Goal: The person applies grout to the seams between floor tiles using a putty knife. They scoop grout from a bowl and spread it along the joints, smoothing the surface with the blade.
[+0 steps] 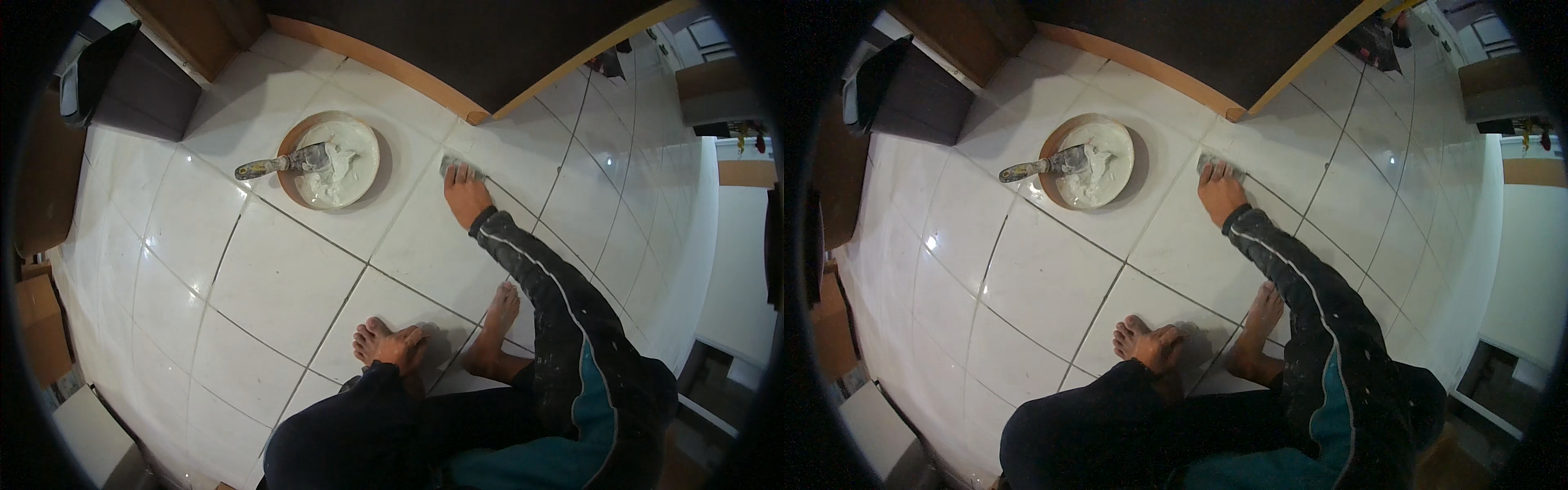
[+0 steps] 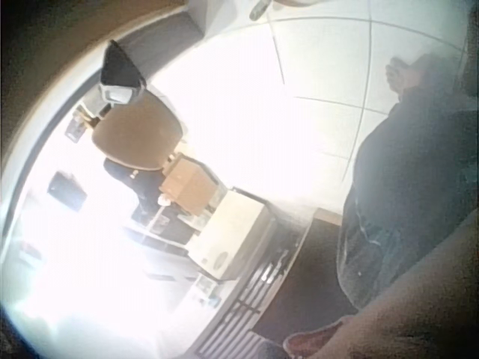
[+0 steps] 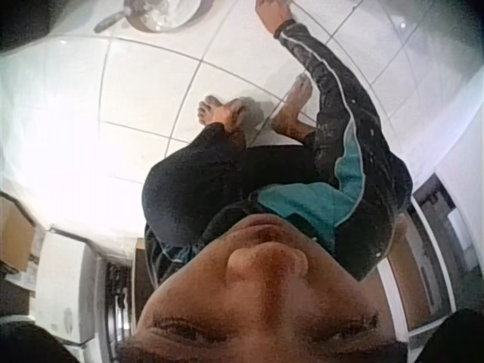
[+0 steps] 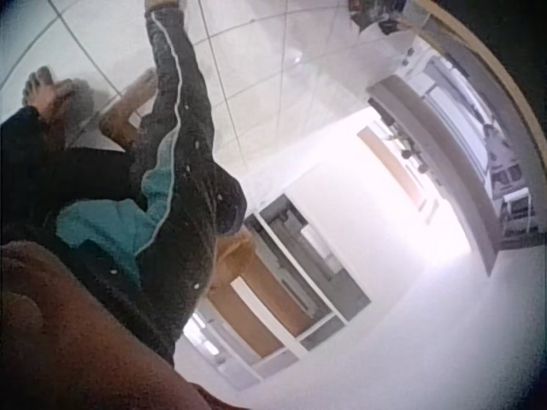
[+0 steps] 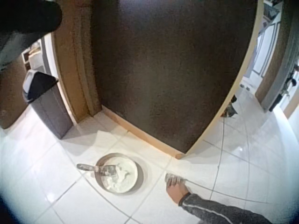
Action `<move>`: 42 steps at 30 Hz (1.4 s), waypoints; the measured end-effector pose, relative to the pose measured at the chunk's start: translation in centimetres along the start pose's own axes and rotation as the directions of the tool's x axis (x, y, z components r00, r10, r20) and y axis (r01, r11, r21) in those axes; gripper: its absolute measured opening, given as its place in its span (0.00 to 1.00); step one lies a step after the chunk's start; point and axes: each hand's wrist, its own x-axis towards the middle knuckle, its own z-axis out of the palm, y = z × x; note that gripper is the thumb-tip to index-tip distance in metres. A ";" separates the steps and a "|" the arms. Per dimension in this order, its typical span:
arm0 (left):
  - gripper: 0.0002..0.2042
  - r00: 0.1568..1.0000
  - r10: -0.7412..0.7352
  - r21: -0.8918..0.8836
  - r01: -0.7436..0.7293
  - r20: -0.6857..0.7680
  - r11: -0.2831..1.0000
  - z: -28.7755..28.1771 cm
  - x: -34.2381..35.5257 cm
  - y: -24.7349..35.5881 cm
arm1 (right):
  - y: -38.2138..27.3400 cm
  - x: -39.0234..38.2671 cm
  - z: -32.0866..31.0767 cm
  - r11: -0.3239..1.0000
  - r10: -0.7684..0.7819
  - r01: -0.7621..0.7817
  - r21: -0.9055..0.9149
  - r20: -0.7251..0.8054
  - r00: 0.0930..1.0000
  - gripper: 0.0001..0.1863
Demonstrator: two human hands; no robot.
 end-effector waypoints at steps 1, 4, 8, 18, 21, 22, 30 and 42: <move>0.16 0.999 -0.024 0.000 0.024 -0.025 1.000 -0.5 -0.1 0.4 | -0.1 -0.8 -0.6 1.000 -0.002 0.002 0.002 0.000 1.000 0.23; 0.17 0.998 -0.031 0.038 0.032 -0.047 0.999 -1.5 -0.5 0.2 | 1.4 -0.9 -4.4 0.931 -0.120 0.072 0.357 0.113 0.986 0.22; 0.18 0.994 -0.107 -0.004 0.107 -0.011 0.994 2.4 0.5 -1.5 | 6.2 2.0 -5.8 0.811 0.028 -0.160 0.562 0.236 0.971 0.21; 0.12 0.964 0.134 0.066 -0.122 -0.228 0.990 -1.2 -0.7 0.1 | 8.9 6.0 -2.0 0.839 -0.073 -0.020 0.544 0.148 0.986 0.20; 0.12 0.967 0.175 0.057 -0.167 -0.185 0.984 -2.0 -0.8 0.5 | 9.3 4.7 -1.5 0.841 -0.112 0.023 0.540 0.133 0.985 0.19; 0.11 0.963 0.196 0.019 -0.195 -0.188 0.981 -2.6 -0.9 0.5 | 9.4 4.2 -1.4 0.838 -0.105 0.008 0.546 0.147 0.983 0.19; 0.07 0.903 0.355 0.063 -0.350 -0.242 0.935 -1.0 0.1 0.0 | 14.4 -4.6 -0.7 0.878 -0.235 -0.022 0.479 0.470 0.851 0.20; 0.12 0.984 0.049 0.093 -0.034 -0.172 0.995 -1.4 -0.4 0.7 | 11.2 0.3 -1.0 0.674 0.111 -0.152 0.723 0.104 0.988 0.23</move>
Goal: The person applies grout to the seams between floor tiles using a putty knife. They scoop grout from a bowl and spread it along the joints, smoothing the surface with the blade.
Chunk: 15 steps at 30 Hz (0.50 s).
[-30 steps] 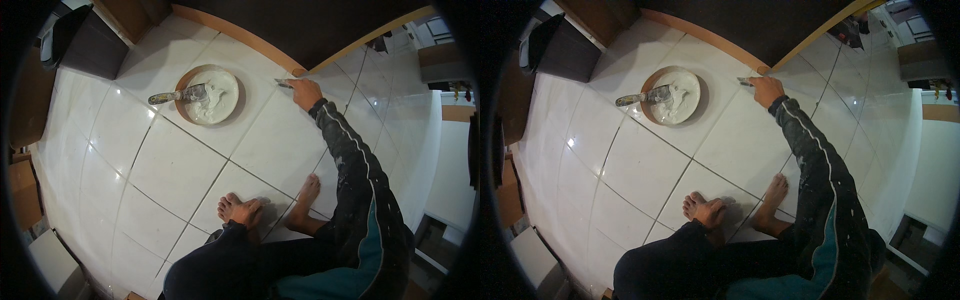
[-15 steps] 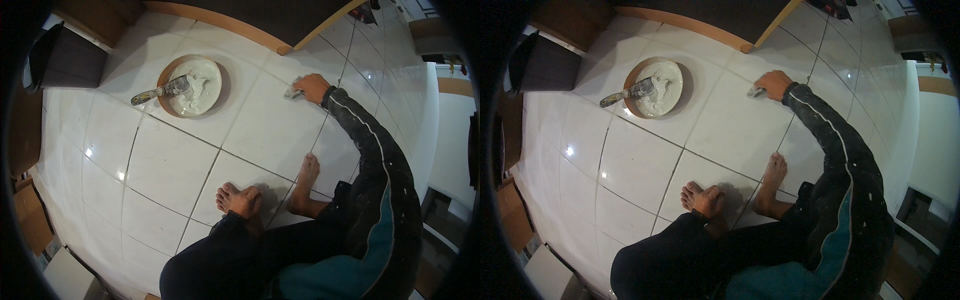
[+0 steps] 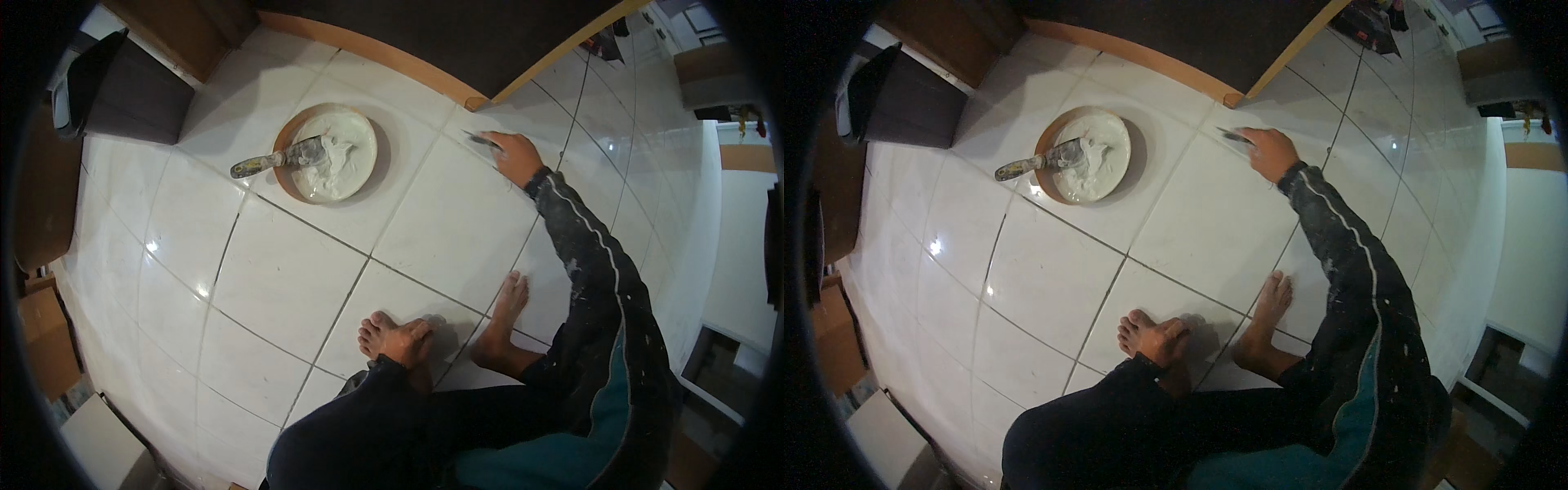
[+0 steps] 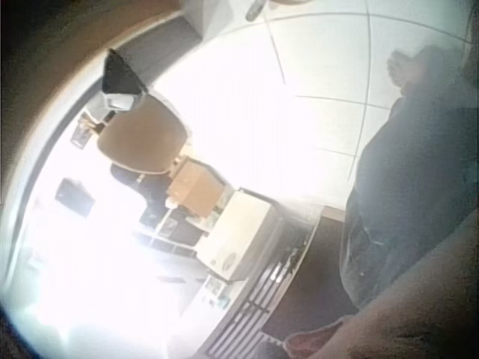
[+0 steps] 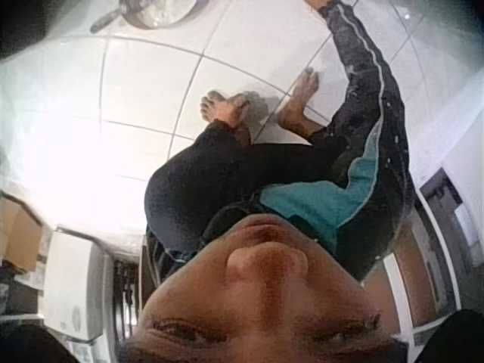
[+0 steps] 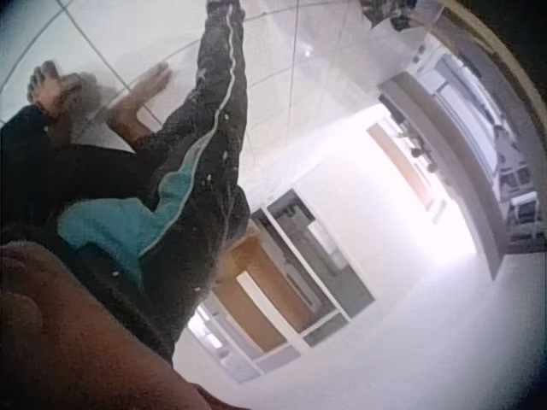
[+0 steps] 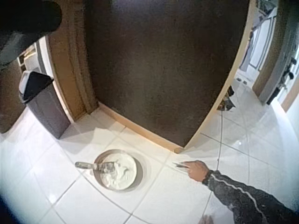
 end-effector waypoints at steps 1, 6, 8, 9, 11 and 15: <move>0.13 0.999 0.008 -0.010 -0.007 0.045 1.000 0.0 -0.1 -0.3 | -1.5 1.2 0.4 1.000 -0.002 0.002 0.008 -0.003 1.000 0.23; 0.14 0.993 0.083 -0.057 -0.079 0.080 0.995 0.5 0.1 -0.3 | -2.5 4.7 3.0 0.979 -0.169 0.150 -0.140 -0.132 0.977 0.23; 0.13 0.996 0.089 0.015 -0.089 -0.028 0.996 1.1 0.0 -0.5 | -2.4 5.1 4.2 0.981 -0.125 0.111 -0.159 -0.078 0.989 0.22; 0.13 0.996 0.085 0.017 -0.085 -0.024 0.996 1.4 -0.1 -0.7 | -2.3 5.1 4.8 0.958 -0.175 0.153 -0.241 -0.076 0.982 0.23; 0.13 0.996 0.076 -0.028 -0.077 -0.044 0.997 0.5 -0.4 -0.4 | -2.0 4.6 5.7 0.927 -0.232 0.200 -0.318 -0.064 0.971 0.23; 0.13 0.993 0.114 -0.063 -0.113 0.011 0.992 -0.3 -0.1 -0.2 | 0.0 1.5 5.2 0.918 -0.243 0.253 -0.307 0.071 0.967 0.25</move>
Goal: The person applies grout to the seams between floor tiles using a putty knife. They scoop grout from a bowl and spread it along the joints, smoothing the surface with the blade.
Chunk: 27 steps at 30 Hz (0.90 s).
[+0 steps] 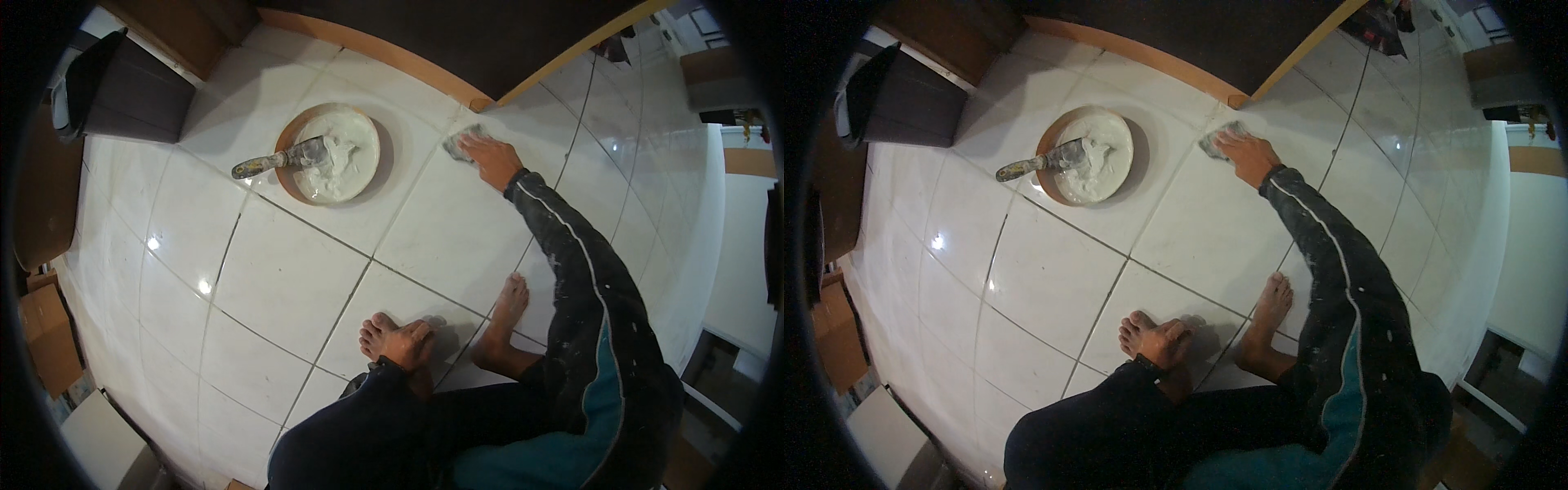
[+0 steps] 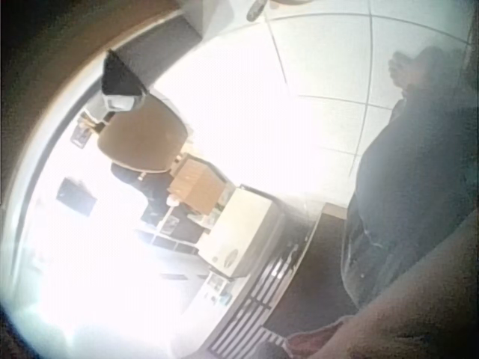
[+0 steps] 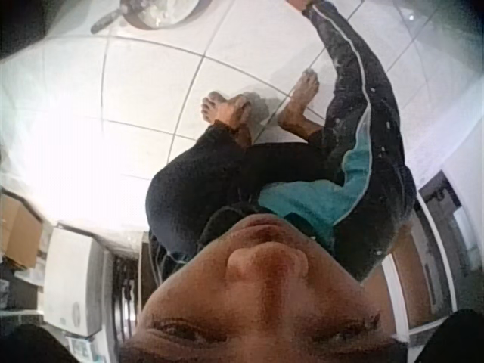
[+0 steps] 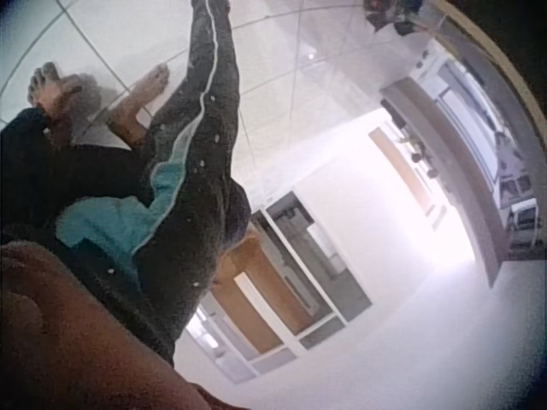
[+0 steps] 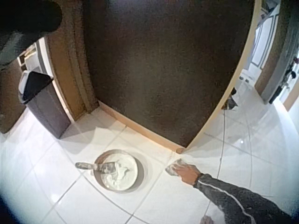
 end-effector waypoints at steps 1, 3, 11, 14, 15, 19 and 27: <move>0.13 1.000 -0.003 -0.006 0.003 0.013 1.000 -0.1 0.2 0.3 | 0.8 -0.9 -0.7 0.999 -0.036 0.035 0.028 0.066 0.997 0.27; 0.12 1.000 -0.008 -0.015 0.008 0.016 1.000 1.3 0.1 -0.4 | 1.9 -1.9 -2.1 0.998 -0.066 0.064 0.016 0.158 0.985 0.26; 0.16 1.000 0.003 -0.048 -0.003 0.018 0.999 3.7 0.0 -2.0 | 1.0 3.3 -5.7 0.994 -0.017 0.005 0.113 0.104 0.994 0.24; 0.16 0.996 0.057 -0.071 -0.052 0.068 0.996 1.8 0.2 -1.4 | 0.7 7.2 -4.5 0.992 -0.076 0.080 0.099 -0.042 0.996 0.25; 0.16 0.993 0.077 -0.075 -0.071 0.085 0.995 1.3 0.2 -1.3 | 0.6 8.2 -4.1 0.991 -0.056 0.062 0.120 -0.052 0.997 0.25; 0.10 0.996 0.087 -0.107 -0.089 -0.020 0.990 1.8 0.0 -1.4 | 1.7 8.7 -2.1 0.996 -0.057 0.060 0.066 -0.034 0.998 0.23; 0.13 0.994 0.101 -0.092 -0.097 0.036 0.991 2.4 0.0 -1.4 | 1.9 -1.0 -5.2 0.999 -0.049 0.048 0.013 0.351 0.935 0.25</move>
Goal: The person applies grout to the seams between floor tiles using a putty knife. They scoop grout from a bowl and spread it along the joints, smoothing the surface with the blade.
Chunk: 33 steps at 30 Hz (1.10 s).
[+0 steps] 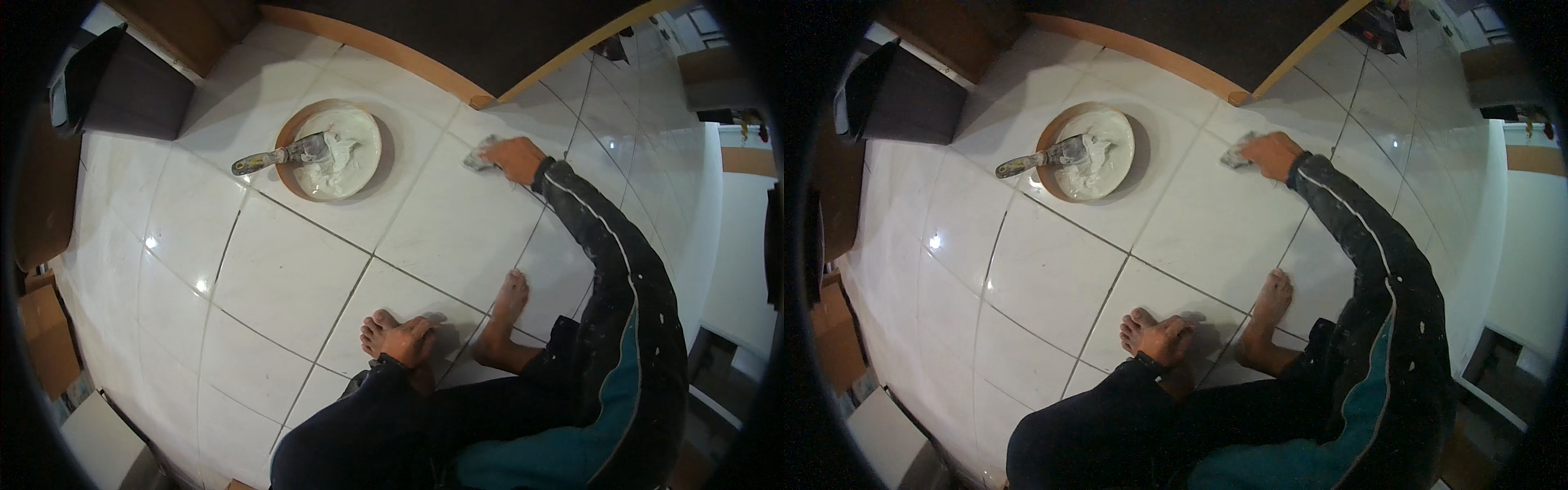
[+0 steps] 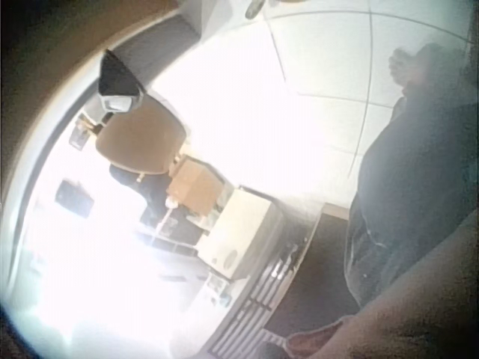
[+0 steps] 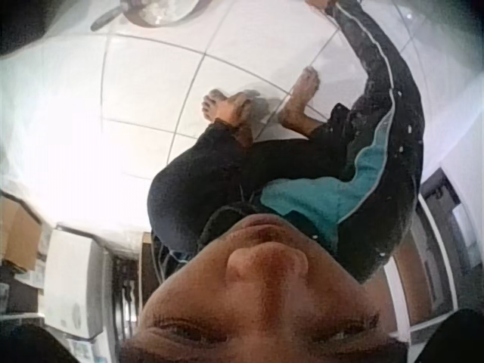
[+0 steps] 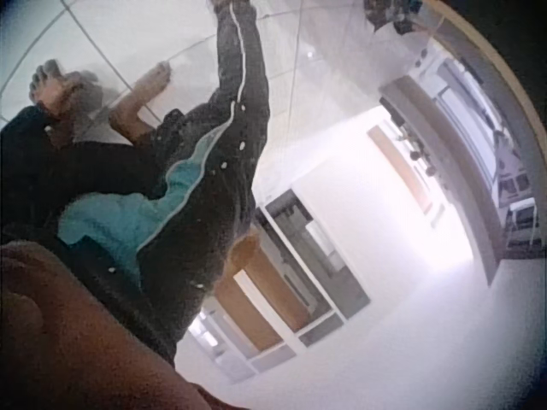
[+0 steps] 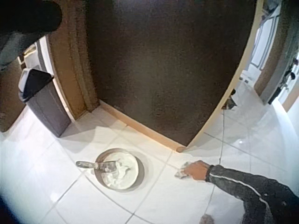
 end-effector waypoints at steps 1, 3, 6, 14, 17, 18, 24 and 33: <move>0.13 0.998 -0.056 0.034 0.056 -0.003 0.998 -1.2 0.0 0.8 | 0.0 -1.8 0.2 1.000 0.026 -0.026 -0.004 0.075 0.997 0.25; 0.12 0.995 -0.102 0.063 0.103 -0.013 0.993 -1.5 0.1 1.1 | 0.8 -5.6 1.8 1.000 -0.023 0.024 -0.007 0.041 0.999 0.25; 0.12 0.999 0.048 0.032 -0.049 0.018 0.998 -0.2 0.5 -0.1 | 2.5 -8.9 2.9 0.998 -0.064 0.062 0.025 0.062 0.996 0.23; 0.13 0.991 -0.129 0.060 0.127 0.035 0.990 0.6 0.2 -0.3 | -0.3 -6.3 2.2 0.928 0.354 -0.323 0.187 -0.160 0.922 0.21; 0.13 0.994 -0.091 0.098 0.085 0.056 0.992 -0.4 0.1 0.1 | -3.2 -3.4 4.9 0.937 0.345 -0.348 0.015 -0.190 0.919 0.24; 0.12 0.995 -0.070 0.109 0.063 0.065 0.992 -1.0 0.3 0.6 | -4.8 -3.2 5.9 0.930 0.331 -0.351 -0.106 -0.171 0.928 0.25; 0.08 0.984 0.178 0.136 -0.178 0.009 0.975 -3.9 1.0 1.9 | -9.3 -6.2 6.2 0.961 0.224 -0.233 -0.151 -0.078 0.972 0.25; 0.07 0.968 0.250 -0.137 -0.245 0.024 0.960 -1.8 1.5 0.8 | 0.0 -1.4 1.4 0.983 0.073 -0.024 0.185 -0.262 0.962 0.22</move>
